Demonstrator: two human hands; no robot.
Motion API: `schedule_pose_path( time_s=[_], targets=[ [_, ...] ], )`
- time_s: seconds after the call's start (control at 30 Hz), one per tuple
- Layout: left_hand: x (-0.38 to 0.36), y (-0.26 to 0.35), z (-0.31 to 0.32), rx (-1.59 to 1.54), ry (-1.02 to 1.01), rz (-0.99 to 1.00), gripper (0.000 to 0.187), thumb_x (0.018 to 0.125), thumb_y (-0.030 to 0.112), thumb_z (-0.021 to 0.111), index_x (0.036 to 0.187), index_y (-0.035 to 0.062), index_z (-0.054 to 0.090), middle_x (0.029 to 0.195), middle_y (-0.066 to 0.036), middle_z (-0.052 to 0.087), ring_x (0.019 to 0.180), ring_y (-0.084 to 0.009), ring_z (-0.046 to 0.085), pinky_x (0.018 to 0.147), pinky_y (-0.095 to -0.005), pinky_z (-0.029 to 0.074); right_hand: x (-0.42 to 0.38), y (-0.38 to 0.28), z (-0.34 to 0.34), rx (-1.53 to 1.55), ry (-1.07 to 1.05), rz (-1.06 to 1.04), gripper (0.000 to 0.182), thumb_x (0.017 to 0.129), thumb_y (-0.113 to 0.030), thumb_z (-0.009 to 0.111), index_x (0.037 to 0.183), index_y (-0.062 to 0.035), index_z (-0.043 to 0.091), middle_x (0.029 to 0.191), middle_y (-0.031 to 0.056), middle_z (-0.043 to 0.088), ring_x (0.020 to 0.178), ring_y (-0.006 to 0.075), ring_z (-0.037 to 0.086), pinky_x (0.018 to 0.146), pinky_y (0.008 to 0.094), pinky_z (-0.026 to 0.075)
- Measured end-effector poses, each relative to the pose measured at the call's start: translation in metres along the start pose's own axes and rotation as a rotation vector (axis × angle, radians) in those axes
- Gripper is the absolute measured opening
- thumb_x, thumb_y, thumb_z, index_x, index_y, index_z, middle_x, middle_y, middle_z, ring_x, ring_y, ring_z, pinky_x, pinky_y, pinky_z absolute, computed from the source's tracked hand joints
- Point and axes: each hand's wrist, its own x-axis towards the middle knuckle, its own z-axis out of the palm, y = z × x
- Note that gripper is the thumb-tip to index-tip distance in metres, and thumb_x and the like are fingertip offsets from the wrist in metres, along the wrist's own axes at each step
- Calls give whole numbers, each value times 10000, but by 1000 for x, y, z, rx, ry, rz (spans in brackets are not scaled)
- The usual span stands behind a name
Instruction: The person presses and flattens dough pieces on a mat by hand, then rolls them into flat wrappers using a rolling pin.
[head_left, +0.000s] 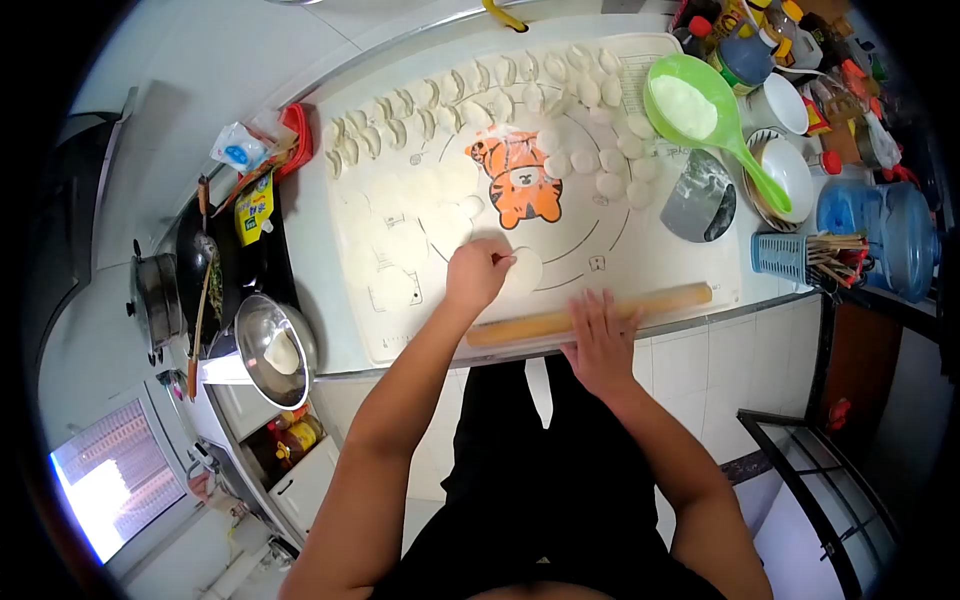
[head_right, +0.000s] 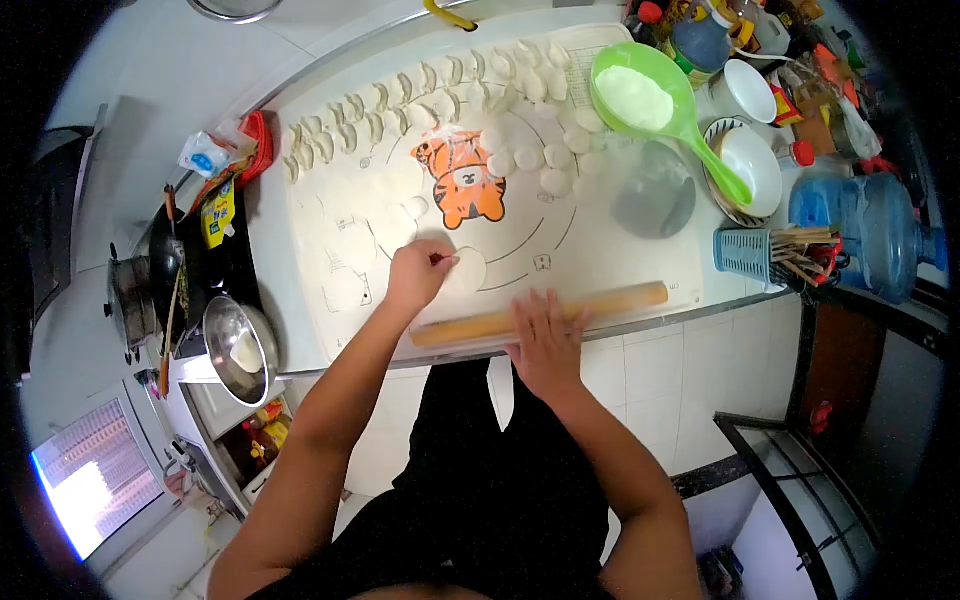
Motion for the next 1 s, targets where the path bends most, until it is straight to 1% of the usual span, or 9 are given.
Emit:
schedule_pose_path(
  time_s=[0.17,0.2,0.23,0.4,0.57,0.63,0.8,0.93,1.0],
  targets=[
    [56,-3,-3,32,215,192,121,809,163,737,849,49,726,786,-132,687,681,-286,659,640,-373,525,8,6,3,-27,31,4,685,795,-375,708,1398,-143,483,1475,130,432,1381,365,390,1039,763,176],
    [73,8,-11,81,230,129,87,790,104,688,868,67,696,886,-117,689,841,-330,646,748,-418,513,13,8,3,-34,41,11,685,795,-375,708,1398,-143,483,1475,130,432,1381,365,390,1039,763,176],
    [88,15,-17,243,338,267,177,803,76,657,976,51,681,975,-113,687,952,-351,618,861,-421,491,17,9,4,0,29,13,682,790,-362,717,1394,-147,484,1482,130,420,1380,366,385,1046,758,166],
    [136,48,28,147,230,566,441,856,56,586,1294,12,559,1335,-222,547,1253,-390,492,1066,-434,406,21,14,8,21,39,-17,656,779,-351,727,1364,-153,507,1483,120,415,1361,334,405,1062,739,164],
    [87,49,54,467,5,627,487,873,69,586,1347,-10,502,1485,-200,399,1381,-395,361,1136,-443,346,19,13,9,52,51,-16,611,758,-353,733,1302,-147,545,1469,114,432,1315,320,448,1068,720,179],
    [47,28,51,288,-33,697,445,827,49,649,1265,-1,592,1491,-170,414,1391,-370,368,1129,-424,369,20,14,12,43,75,-38,598,757,-353,733,1288,-146,551,1462,114,441,1309,321,453,1064,717,186],
    [-13,-14,9,41,70,635,444,755,-77,599,1180,33,661,1406,-193,515,1292,-377,504,1045,-424,462,21,19,14,14,150,-76,567,745,-340,741,1251,-152,570,1439,114,470,1296,319,468,1064,700,198],
    [-37,-20,-18,-290,60,-13,433,730,-13,741,1152,25,653,1132,-155,608,1014,-329,607,927,-399,524,22,16,12,32,116,-80,495,729,-289,762,1182,-162,609,1429,113,491,1287,307,485,1066,681,221],
    [-38,-21,-8,-188,101,44,462,718,12,765,1164,34,648,1099,-150,601,1005,-323,600,917,-392,520,24,14,10,21,106,-103,465,730,-277,769,1156,-161,622,1425,115,501,1282,303,495,1062,675,243]
  ],
)
